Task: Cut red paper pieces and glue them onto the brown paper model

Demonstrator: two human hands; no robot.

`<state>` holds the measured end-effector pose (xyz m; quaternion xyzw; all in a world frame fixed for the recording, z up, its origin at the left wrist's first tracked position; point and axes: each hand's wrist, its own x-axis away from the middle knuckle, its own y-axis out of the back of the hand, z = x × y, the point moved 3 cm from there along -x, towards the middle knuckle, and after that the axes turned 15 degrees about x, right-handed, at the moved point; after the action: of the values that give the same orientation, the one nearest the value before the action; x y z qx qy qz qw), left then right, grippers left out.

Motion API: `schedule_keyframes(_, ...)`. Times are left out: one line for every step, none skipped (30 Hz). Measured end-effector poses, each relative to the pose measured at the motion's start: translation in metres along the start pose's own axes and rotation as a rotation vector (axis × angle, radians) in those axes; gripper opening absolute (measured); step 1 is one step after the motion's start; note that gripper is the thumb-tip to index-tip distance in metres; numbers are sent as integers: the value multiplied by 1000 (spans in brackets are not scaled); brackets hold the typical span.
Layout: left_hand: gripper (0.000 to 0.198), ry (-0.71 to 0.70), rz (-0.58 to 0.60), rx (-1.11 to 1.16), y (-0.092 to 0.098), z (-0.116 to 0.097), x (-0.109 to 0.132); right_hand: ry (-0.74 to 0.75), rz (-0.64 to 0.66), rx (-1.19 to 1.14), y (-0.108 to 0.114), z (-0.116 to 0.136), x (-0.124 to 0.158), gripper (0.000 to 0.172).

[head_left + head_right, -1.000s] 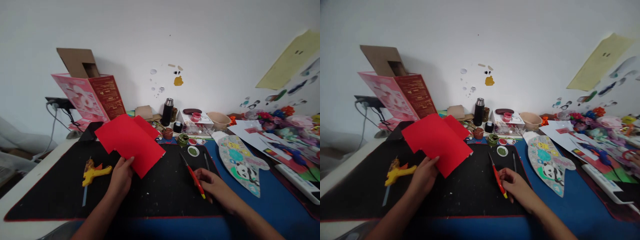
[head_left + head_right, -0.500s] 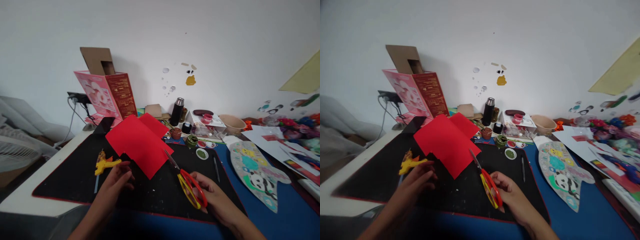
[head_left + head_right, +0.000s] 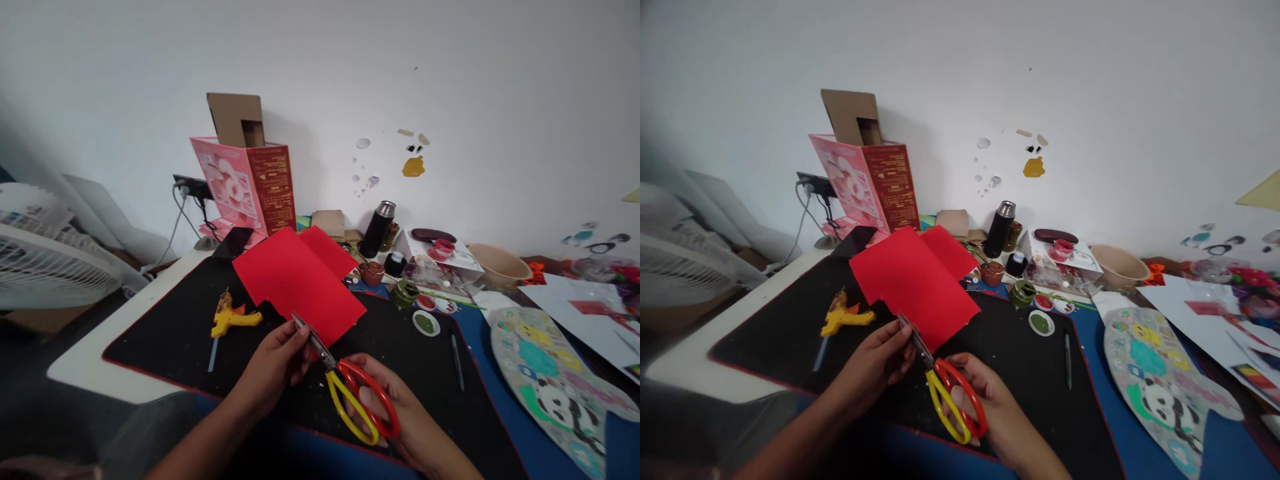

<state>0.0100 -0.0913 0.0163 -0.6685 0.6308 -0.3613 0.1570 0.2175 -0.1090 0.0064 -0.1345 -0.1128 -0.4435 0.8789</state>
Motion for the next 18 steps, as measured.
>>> schedule_keyframes(53, -24, 20, -28, 0, 0, 0, 16, 0, 1, -2, -2, -3, 68)
schedule_keyframes(52, -43, 43, -57, -1, 1, 1, 36, 13, 14, -5, -2, -5, 71)
schedule_keyframes(52, -52, 62, -86, -1, 2, 1, 48, 43, 42, -9, -2, -8, 72)
schedule_keyframes(52, -44, 74, -115, -1, 3, 2, 53, 89, 80, -15, -2, -11, 72)
schedule_keyframes(52, -22, 81, -149, 1, 3, 2, 44, 129, 119, -20, -2, -14, 70)
schedule_keyframes(52, 6, 87, -192, 4, 1, 1, 32, 162, 156, -24, -2, -16, 69)
schedule_keyframes(53, 31, 91, -243, 8, -3, 0, 22, 177, 182, -27, -2, -19, 68)
schedule_keyframes(54, 37, 92, -304, 13, -11, -2, 12, 181, 194, -28, -3, -21, 67)
schedule_keyframes(56, 21, 100, -377, 20, -22, -5, 5, 177, 191, -28, -4, -23, 68)
schedule_keyframes(56, -47, 78, -445, 29, -37, -7, 0, 169, 175, -28, -4, -25, 68)
schedule_keyframes(56, -151, 12, -509, 40, -56, -10, -1, 162, 152, -26, -5, -26, 69)
schedule_keyframes(57, -239, -73, -567, 52, -76, -13, 3, 157, 128, -24, -5, -27, 70)
schedule_keyframes(58, -300, -163, -605, 64, -96, -15, 10, 155, 110, -22, -5, -28, 71)
schedule_keyframes(59, -333, -237, -625, 75, -113, -17, 18, 161, 102, -21, -4, -29, 72)
schedule_keyframes(62, -335, -288, -644, 85, -128, -19, 25, 174, 103, -20, -4, -29, 73)
schedule_keyframes(65, -333, -319, -660, 93, -141, -21, 30, 190, 110, -19, -3, -29, 73)
schedule_keyframes(68, -327, -339, -669, 100, -150, -23, 33, 210, 118, -20, -2, -30, 74)
schedule_keyframes(71, -305, -352, -665, 104, -157, -25, 38, 232, 127, -20, 0, -30, 75)
